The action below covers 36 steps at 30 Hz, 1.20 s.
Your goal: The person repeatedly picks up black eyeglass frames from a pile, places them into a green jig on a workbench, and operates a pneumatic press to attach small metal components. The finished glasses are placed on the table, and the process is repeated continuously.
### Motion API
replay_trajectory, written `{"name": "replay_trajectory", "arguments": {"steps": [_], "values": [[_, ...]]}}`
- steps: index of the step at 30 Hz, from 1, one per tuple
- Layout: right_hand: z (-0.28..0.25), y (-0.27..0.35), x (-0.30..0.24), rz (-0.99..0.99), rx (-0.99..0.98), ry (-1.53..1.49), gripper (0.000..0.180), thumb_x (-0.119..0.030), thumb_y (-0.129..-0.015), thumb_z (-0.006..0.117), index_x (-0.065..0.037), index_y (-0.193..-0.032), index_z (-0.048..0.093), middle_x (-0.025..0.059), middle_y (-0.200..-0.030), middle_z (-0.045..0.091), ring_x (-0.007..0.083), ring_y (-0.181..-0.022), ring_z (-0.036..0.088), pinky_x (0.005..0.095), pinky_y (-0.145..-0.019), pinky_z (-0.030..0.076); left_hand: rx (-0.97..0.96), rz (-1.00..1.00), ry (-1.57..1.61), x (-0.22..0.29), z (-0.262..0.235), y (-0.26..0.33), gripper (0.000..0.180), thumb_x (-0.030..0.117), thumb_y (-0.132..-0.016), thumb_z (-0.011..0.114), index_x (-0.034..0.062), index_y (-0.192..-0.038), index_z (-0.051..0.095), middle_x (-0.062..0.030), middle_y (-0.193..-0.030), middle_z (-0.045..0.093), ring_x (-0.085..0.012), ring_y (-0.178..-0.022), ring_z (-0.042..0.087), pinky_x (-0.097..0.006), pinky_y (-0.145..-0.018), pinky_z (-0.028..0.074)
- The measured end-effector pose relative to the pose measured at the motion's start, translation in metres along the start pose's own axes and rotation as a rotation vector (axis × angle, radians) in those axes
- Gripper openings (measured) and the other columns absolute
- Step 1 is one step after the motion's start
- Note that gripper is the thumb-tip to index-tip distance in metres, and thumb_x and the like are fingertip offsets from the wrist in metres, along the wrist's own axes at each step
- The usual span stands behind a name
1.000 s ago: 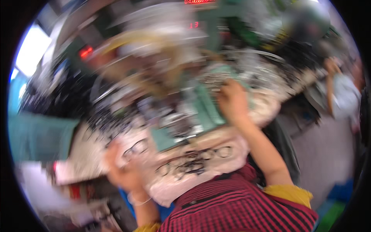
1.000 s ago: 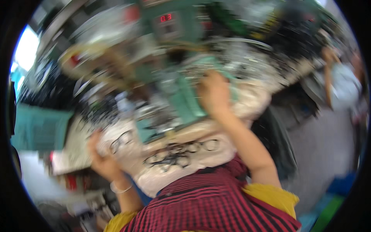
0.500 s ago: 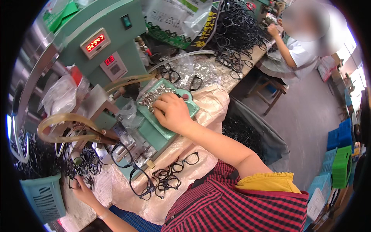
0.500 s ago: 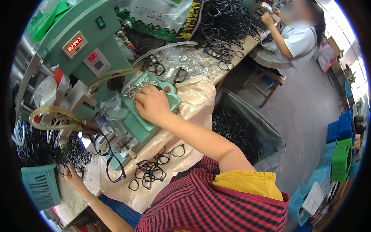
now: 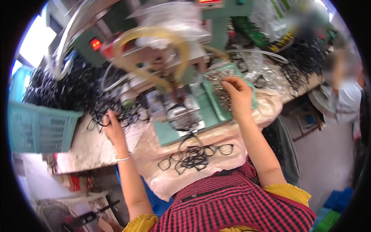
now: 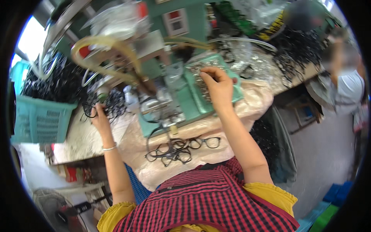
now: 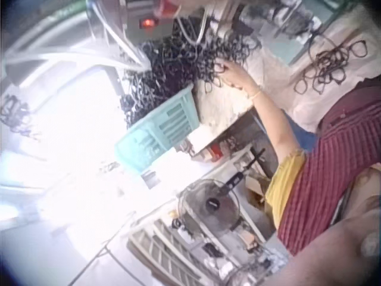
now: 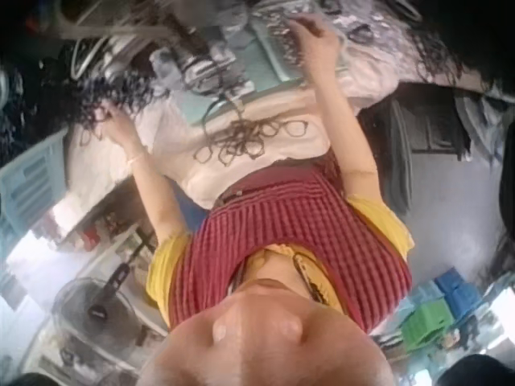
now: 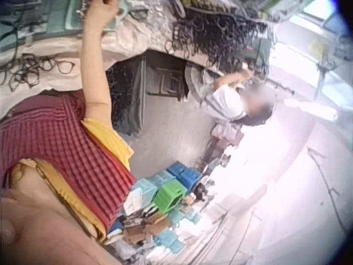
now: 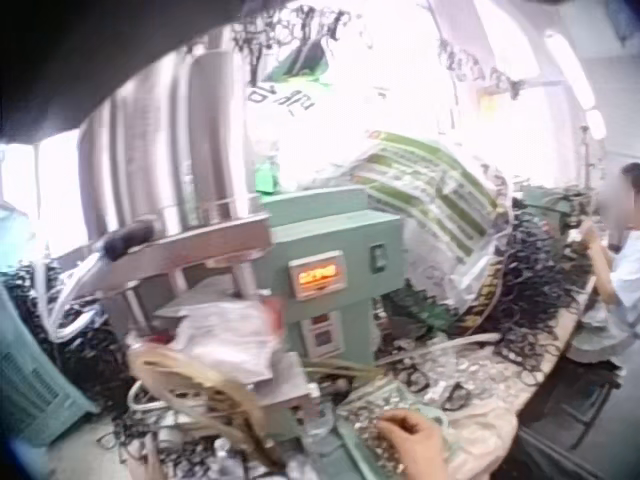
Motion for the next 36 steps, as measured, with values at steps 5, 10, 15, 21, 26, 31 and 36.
{"name": "replay_trajectory", "arguments": {"steps": [5, 10, 15, 21, 26, 31, 36], "values": [[0.069, 0.037, -0.065, -0.364, -0.316, 0.083, 0.013, 0.001, -0.081, 0.07, -0.003, -0.093, 0.071, 0.0043, -0.091, 0.069, 0.0123, -0.088, 0.063, 0.026, -0.08, 0.049, -0.166, -0.464, 0.796, 0.004, 0.017, 0.055, 0.034, 0.034, -0.106, 0.049, 0.0027, -0.1, 0.059, -0.0165, -0.097, 0.069, -0.0273, -0.086, 0.07, -0.038, -0.073, 0.062], [0.097, 0.043, -0.065, -0.258, -0.281, -0.061, 0.036, -0.001, -0.079, 0.074, 0.001, -0.111, 0.056, 0.0048, -0.098, 0.063, 0.0126, -0.091, 0.062, 0.0261, -0.086, 0.048, -0.182, -0.23, 0.888, 0.073, 0.018, 0.053, 0.036, 0.037, -0.109, 0.038, 0.0063, -0.099, 0.053, -0.0185, -0.098, 0.068, -0.0224, -0.08, 0.068, -0.033, -0.063, 0.058], [0.103, 0.054, -0.069, -0.224, -0.281, -0.17, 0.042, 0.002, -0.078, 0.075, 0.001, -0.114, 0.054, 0.0053, -0.104, 0.062, 0.0111, -0.092, 0.062, 0.0255, -0.087, 0.048, -0.143, 0.604, 0.583, 0.261, 0.013, 0.063, 0.041, 0.036, -0.109, 0.029, 0.0, -0.098, 0.044, -0.0259, -0.09, 0.063, -0.0255, -0.075, 0.064, -0.029, -0.055, 0.057], [0.111, 0.059, -0.078, -0.206, -0.303, -0.159, 0.046, 0.0, -0.078, 0.074, 0.002, -0.119, 0.054, 0.0064, -0.108, 0.065, 0.0112, -0.092, 0.064, 0.0262, -0.089, 0.047, -0.044, 0.485, 0.476, 0.265, 0.018, 0.051, 0.038, 0.028, -0.109, 0.03, -0.0023, -0.094, 0.048, -0.0256, -0.092, 0.066, -0.0251, -0.074, 0.068, -0.027, -0.056, 0.057], [0.103, 0.06, -0.09, -0.149, -0.337, -0.092, 0.05, 0.0, -0.079, 0.069, 0.001, -0.127, 0.052, 0.011, -0.116, 0.065, 0.0165, -0.103, 0.064, 0.0304, -0.094, 0.047, -0.106, 0.432, 0.474, 0.271, 0.023, 0.059, 0.037, 0.027, -0.109, 0.027, -0.0012, -0.095, 0.046, -0.0254, -0.09, 0.066, -0.0248, -0.076, 0.066, -0.028, -0.059, 0.056], [0.069, 0.057, -0.099, -0.212, -0.533, 0.152, 0.038, -0.008, -0.082, 0.069, -0.003, -0.12, 0.065, 0.013, -0.123, 0.066, 0.0249, -0.117, 0.062, 0.0368, -0.103, 0.045, -0.752, -0.026, 0.539, 0.251, 0.047, 0.12, 0.037, 0.029, -0.105, 0.034, 0.0026, -0.084, 0.049, -0.0197, -0.07, 0.061, -0.0236, -0.063, 0.058, -0.032, -0.065, 0.048], [-0.005, 0.017, -0.032, -0.549, -0.075, 1.201, 0.018, -0.017, -0.077, 0.076, -0.008, -0.092, 0.072, 0.0168, -0.122, 0.063, 0.0379, -0.127, 0.051, 0.0474, -0.1, 0.044, -1.293, -0.905, 0.979, 0.217, 0.106, 0.177, 0.035, 0.03, -0.104, 0.039, 0.0041, -0.083, 0.05, -0.0231, -0.071, 0.064, -0.0258, -0.063, 0.061, -0.031, -0.063, 0.049]]}}
Point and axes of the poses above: each hand's wrist, its own y-axis away from the middle knuckle, its own z-axis out of the palm, x = y × z, the point moved 6 cm from there along -y, towards the middle knuckle
